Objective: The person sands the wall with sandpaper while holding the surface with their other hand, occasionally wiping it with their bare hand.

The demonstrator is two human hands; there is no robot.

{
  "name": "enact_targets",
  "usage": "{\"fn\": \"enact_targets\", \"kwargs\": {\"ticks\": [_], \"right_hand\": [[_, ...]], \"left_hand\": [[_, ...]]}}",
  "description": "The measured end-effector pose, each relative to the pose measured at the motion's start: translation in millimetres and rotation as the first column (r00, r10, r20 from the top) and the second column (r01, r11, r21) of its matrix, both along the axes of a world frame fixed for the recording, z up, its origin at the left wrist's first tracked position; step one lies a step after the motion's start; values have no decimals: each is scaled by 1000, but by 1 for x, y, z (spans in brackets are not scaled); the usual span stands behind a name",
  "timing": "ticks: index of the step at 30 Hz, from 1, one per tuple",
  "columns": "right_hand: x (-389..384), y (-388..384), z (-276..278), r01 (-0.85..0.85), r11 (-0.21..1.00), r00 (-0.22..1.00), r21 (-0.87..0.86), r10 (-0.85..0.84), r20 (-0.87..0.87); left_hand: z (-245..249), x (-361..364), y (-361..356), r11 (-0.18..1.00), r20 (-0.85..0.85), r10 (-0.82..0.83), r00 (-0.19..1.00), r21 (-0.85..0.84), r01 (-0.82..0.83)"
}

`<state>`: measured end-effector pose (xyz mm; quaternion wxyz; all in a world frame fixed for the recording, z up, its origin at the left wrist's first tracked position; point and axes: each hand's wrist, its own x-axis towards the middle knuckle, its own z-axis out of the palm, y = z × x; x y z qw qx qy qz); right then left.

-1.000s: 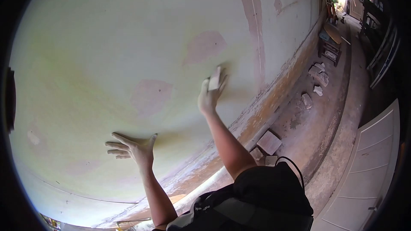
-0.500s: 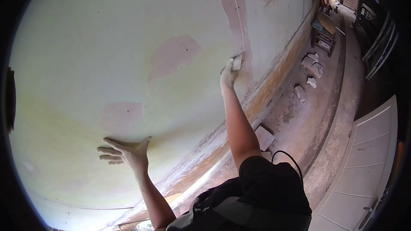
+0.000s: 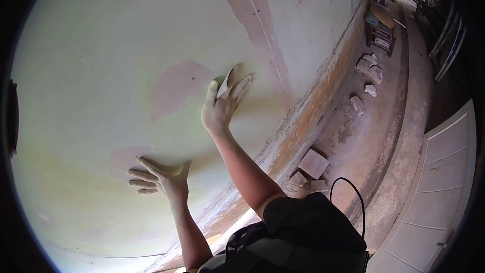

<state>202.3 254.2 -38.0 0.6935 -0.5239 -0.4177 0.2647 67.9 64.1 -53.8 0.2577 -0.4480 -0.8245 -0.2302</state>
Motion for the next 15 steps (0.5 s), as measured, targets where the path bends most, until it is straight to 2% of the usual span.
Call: {"fn": "enact_targets", "kwargs": {"ticks": [5, 7, 9, 10, 11, 12, 14, 15], "right_hand": [[45, 54, -56, 85, 989, 993, 121, -93, 68], [60, 64, -101, 18, 985, 993, 171, -38, 116], [65, 83, -175, 123, 986, 990, 115, -131, 56], [70, 104, -238, 65, 997, 964, -37, -72, -257], [71, 117, -280, -38, 986, 833, -161, -58, -550], [71, 115, -273, -42, 987, 833, -157, -52, -551], [72, 107, -245, 114, 986, 862, -124, -160, -481], [66, 110, -240, 148, 988, 920, -36, -151, -363]], "left_hand": [[-1, 6, 6, 998, -13, 51, 999, 36, -51], [-6, 3, 10, 997, -37, 57, 998, 52, -55], [-8, 3, 9, 996, -57, 64, 996, 58, -61], [-8, 2, 10, 996, -66, 66, 996, 60, -62], [-7, 0, 8, 996, -69, 73, 995, 58, -69], [-7, -2, 8, 997, -80, 70, 994, 34, -67], [-6, 0, 12, 998, -89, 67, 994, 13, -66], [-6, 3, 13, 995, -70, 93, 993, 27, -92]]}}
